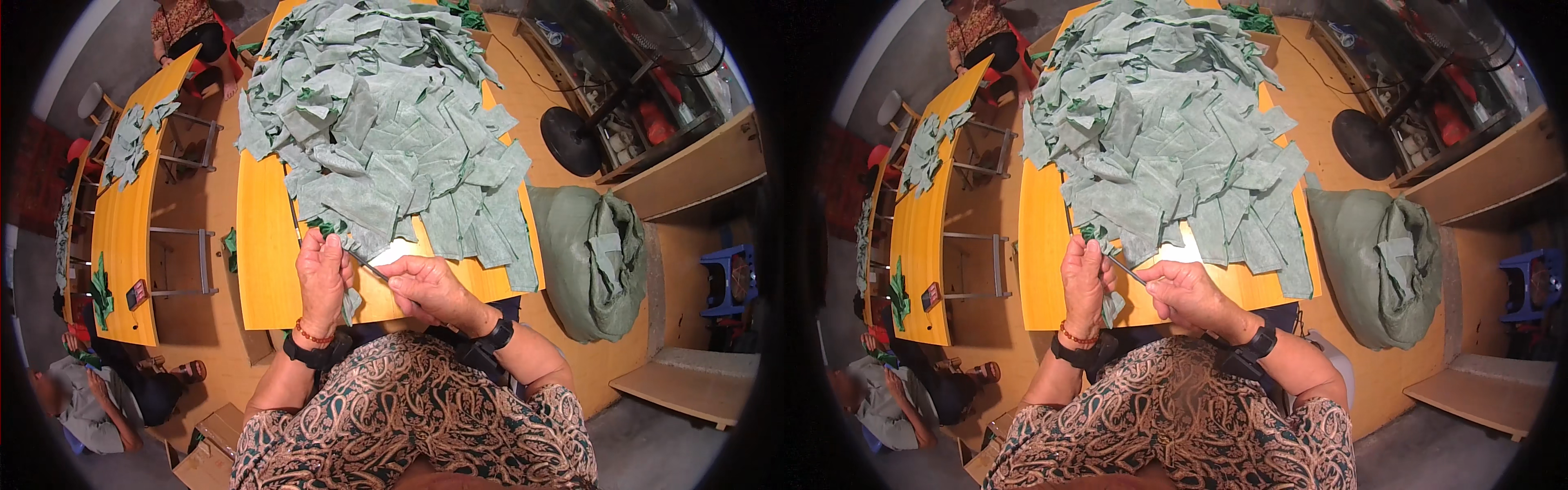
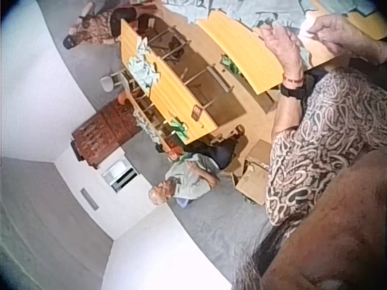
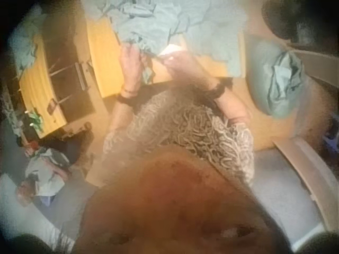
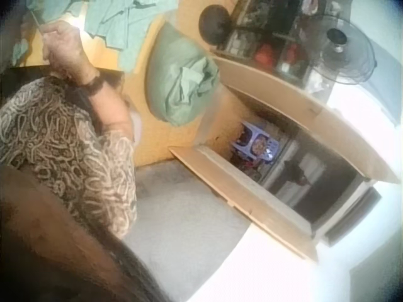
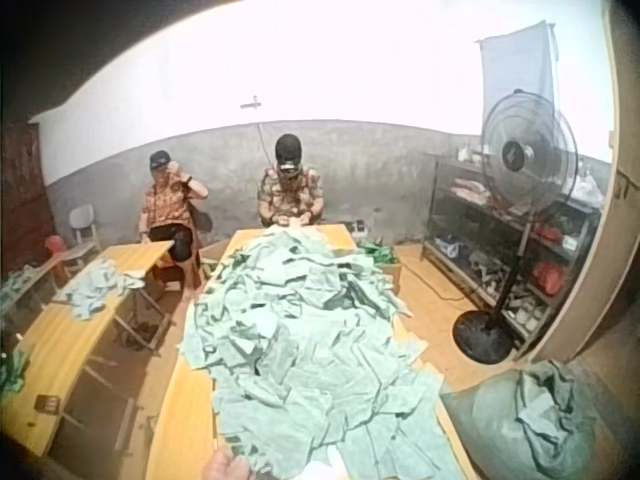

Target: The person sits at a table and uses scissors to cut small pieces of green fabric. They repeatedly pick up fabric pieces, fold them, and trim the edges, placing the cut pieces into a pile on the table.

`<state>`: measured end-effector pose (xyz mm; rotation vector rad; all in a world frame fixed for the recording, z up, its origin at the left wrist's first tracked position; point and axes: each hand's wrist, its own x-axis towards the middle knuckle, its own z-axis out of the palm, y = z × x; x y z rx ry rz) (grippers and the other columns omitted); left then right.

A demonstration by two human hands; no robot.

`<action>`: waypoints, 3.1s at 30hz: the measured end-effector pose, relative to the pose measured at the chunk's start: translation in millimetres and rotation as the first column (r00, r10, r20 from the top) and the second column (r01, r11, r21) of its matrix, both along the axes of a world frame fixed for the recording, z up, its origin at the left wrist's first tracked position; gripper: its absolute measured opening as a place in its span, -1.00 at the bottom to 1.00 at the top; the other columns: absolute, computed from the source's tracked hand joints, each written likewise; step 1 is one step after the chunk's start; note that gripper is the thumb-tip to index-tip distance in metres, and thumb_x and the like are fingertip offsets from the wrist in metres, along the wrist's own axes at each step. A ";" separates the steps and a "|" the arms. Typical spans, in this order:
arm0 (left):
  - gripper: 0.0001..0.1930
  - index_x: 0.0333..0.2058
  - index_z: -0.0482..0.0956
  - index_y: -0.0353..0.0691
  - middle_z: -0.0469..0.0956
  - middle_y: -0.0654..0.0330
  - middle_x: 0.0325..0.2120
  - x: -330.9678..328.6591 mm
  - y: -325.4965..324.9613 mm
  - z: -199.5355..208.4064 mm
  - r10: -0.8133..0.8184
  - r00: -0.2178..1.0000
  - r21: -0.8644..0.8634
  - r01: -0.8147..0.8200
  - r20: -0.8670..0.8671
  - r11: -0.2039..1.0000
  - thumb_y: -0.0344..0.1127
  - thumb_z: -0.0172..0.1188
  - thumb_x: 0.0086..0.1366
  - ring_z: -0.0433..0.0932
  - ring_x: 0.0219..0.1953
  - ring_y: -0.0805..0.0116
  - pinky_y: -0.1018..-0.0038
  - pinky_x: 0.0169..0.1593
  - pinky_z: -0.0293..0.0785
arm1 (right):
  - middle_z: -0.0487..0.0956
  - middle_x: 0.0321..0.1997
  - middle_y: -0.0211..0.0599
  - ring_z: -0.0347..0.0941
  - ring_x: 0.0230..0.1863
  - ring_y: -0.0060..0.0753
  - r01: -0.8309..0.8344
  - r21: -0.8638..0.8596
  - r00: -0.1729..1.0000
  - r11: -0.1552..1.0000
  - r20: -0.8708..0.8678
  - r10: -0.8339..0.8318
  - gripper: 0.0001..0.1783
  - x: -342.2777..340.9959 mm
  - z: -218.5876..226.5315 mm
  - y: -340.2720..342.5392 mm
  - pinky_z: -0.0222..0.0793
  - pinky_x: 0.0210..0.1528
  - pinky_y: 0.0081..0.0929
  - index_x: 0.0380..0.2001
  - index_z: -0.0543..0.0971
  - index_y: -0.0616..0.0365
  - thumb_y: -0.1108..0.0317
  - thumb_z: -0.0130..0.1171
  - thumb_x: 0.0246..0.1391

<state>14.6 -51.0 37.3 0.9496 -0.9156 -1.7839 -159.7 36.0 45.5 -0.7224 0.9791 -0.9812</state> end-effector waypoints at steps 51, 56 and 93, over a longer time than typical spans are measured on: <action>-0.59 0.14 0.39 -0.34 0.11 0.49 -0.64 31.0 -11.2 23.1 -0.049 0.998 0.014 0.049 -0.027 0.999 -0.17 -0.11 0.49 0.07 -0.66 0.69 0.69 -0.60 0.01 | 0.41 -0.67 -0.49 0.14 -0.78 -0.78 -0.068 0.007 0.997 0.998 -0.034 0.068 -0.72 11.7 10.4 -19.8 -0.02 -0.81 -0.77 0.01 0.53 0.21 0.36 0.04 0.30; -0.64 0.10 0.42 -0.25 0.18 0.52 -0.63 13.4 -7.3 22.0 -0.019 0.990 -0.026 0.023 0.142 0.999 -0.15 -0.07 0.49 0.08 -0.67 0.75 0.70 -0.60 0.03 | 0.43 -0.63 -0.54 0.21 -0.69 -0.79 -0.038 -0.120 0.991 0.992 -0.135 0.022 -0.77 19.6 -1.3 -22.9 0.09 -0.67 -0.74 -0.05 0.55 0.23 0.44 0.05 0.26; -0.86 -0.18 0.42 -0.13 0.34 0.34 -0.56 35.2 -27.3 1.6 -0.104 0.930 0.207 0.186 -0.354 0.960 -0.23 -0.04 0.47 0.17 -0.67 0.63 0.69 -0.63 0.09 | 0.40 -0.62 -0.62 0.26 -0.61 -0.82 -0.206 -0.223 0.942 0.953 -0.309 0.131 -0.70 -16.9 0.8 -18.2 0.22 -0.55 -0.73 0.02 0.59 0.16 0.51 0.09 0.23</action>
